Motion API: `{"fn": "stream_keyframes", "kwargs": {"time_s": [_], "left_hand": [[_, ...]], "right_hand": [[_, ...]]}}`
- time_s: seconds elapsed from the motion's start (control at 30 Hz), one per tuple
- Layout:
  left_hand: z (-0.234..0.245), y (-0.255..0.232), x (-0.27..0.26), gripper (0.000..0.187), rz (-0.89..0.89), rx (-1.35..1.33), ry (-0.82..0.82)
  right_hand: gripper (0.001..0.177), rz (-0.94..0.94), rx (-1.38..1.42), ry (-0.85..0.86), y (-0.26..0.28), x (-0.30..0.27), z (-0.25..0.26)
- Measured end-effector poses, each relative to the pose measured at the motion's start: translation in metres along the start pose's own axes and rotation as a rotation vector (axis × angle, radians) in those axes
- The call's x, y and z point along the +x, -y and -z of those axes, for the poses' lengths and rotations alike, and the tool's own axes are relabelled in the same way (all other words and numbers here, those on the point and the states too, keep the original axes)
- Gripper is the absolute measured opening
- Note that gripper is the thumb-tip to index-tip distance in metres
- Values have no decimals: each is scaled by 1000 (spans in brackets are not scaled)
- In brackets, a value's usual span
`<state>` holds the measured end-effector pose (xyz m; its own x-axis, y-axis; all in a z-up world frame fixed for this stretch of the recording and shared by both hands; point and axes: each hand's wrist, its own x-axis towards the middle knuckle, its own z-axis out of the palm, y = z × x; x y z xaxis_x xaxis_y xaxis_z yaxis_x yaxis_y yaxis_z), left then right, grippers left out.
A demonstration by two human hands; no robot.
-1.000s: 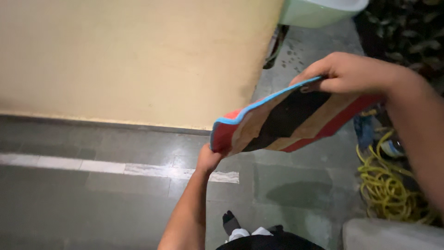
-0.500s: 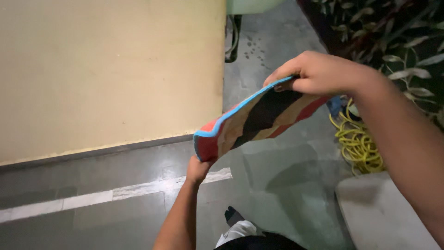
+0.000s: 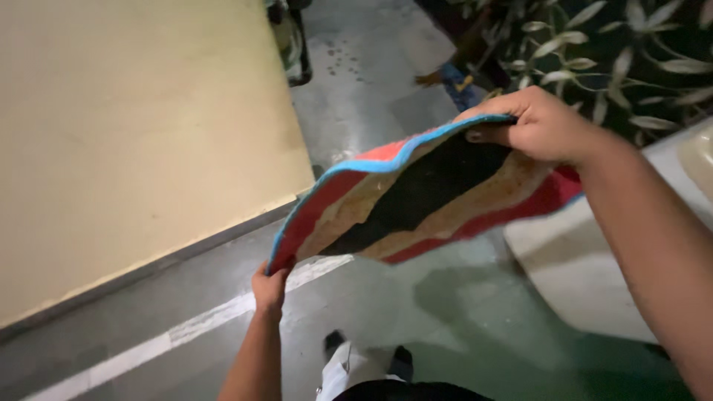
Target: The person mopped the floor by hand using a mop and then placed a small mat on the wet floor and smoothed it out.
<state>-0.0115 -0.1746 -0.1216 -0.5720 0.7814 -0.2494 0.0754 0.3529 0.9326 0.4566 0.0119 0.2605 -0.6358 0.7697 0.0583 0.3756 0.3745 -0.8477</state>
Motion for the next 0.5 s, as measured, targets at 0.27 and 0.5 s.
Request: {"fn": "stream_keyframes", "kwargs": {"time_s": [0.27,0.5], "left_hand": [[28,-47,31,36,53,39,129],[55,-116,65,49,48,-282,100]], "right_hand": [[17,-260,263,-400,-23,-39,-11],[23,-435,433,-686,-9,-62,-65]]}}
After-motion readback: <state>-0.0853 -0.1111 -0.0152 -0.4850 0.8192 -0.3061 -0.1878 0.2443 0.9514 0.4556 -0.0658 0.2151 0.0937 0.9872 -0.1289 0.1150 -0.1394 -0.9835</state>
